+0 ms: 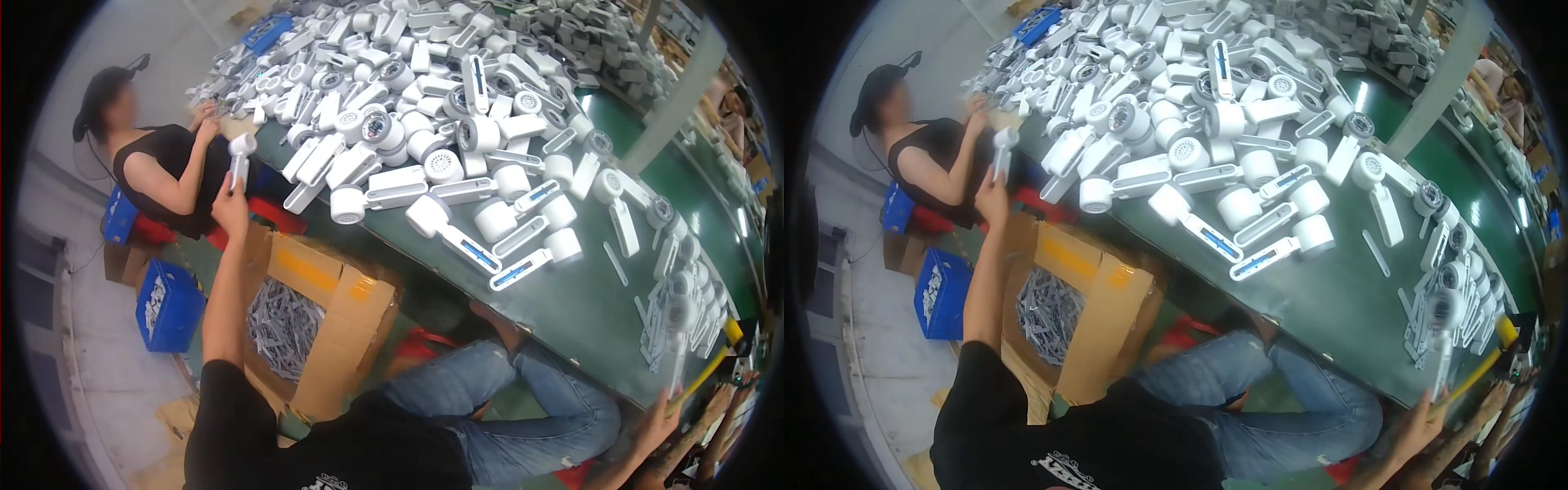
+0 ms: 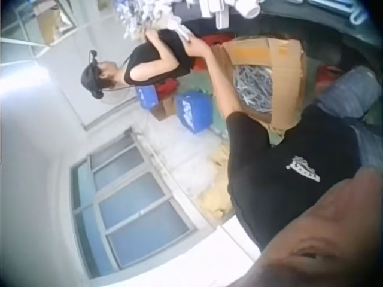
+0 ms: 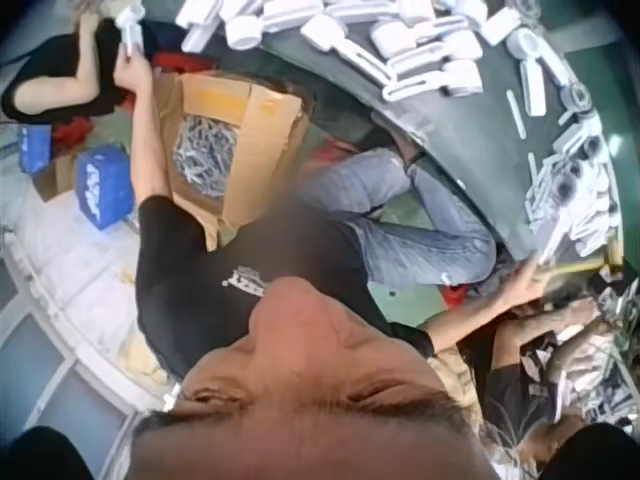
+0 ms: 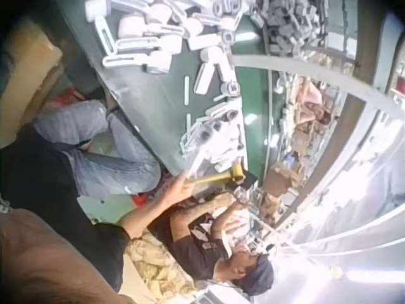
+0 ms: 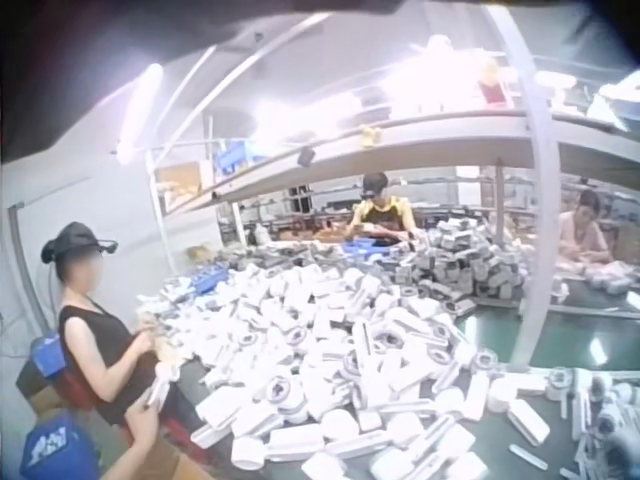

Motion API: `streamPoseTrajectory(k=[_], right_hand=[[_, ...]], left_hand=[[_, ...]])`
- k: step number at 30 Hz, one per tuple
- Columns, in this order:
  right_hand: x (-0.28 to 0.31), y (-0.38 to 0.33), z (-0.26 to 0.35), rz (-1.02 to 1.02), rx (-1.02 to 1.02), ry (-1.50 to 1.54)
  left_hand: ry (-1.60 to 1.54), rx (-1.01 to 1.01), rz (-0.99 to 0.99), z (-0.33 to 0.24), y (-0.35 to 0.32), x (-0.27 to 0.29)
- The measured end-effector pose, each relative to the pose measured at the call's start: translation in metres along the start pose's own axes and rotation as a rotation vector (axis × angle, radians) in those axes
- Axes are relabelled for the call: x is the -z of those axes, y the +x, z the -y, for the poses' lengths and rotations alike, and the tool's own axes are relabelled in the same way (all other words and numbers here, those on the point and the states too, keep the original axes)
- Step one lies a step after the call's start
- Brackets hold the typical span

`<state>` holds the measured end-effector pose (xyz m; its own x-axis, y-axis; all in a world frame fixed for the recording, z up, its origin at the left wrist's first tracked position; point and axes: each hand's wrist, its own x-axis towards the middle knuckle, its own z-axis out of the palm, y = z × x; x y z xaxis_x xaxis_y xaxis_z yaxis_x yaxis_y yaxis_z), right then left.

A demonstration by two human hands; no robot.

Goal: Assembling white plastic product housings by inserting small metal components and using a rubber mallet to secure them.

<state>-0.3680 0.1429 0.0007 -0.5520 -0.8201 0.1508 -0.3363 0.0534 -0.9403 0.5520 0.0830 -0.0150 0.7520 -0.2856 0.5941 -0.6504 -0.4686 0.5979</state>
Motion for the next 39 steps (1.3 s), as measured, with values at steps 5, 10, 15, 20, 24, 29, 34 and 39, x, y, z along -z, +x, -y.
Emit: streamPoseTrajectory(k=[5, 10, 15, 20, 24, 29, 34, 39], right_hand=[[-0.043, -0.035, 0.024, 0.313, 0.064, -0.111], [-0.103, -0.053, 0.09, 0.539, -0.191, -0.253], [-0.135, -0.03, 0.079, 0.713, -0.087, -0.374], [-0.098, -0.028, 0.079, 0.39, -0.232, -0.061], [-0.113, -0.011, 0.058, 0.016, -0.237, 0.101], [-0.111, -0.014, 0.031, -0.131, -0.234, 0.302], [-0.115, -0.015, 0.03, -0.097, -0.262, 0.337], [-0.114, -0.02, 0.03, -0.069, -0.271, 0.404]], left_hand=[[0.019, -0.026, 0.14, -0.002, 0.02, -0.093], [0.429, -0.437, 0.393, 0.054, 0.103, -0.139], [0.101, -0.268, 0.424, 0.083, 0.126, -0.128], [-0.406, -0.479, 0.548, -0.115, -0.004, -0.076], [-0.523, -0.858, 0.845, -0.297, -0.134, -0.001], [-0.933, -1.351, 1.165, -0.474, -0.318, -0.018], [-0.846, -1.559, 1.311, -0.533, -0.434, -0.055], [-0.832, -1.666, 1.056, -0.542, -0.448, -0.081]])
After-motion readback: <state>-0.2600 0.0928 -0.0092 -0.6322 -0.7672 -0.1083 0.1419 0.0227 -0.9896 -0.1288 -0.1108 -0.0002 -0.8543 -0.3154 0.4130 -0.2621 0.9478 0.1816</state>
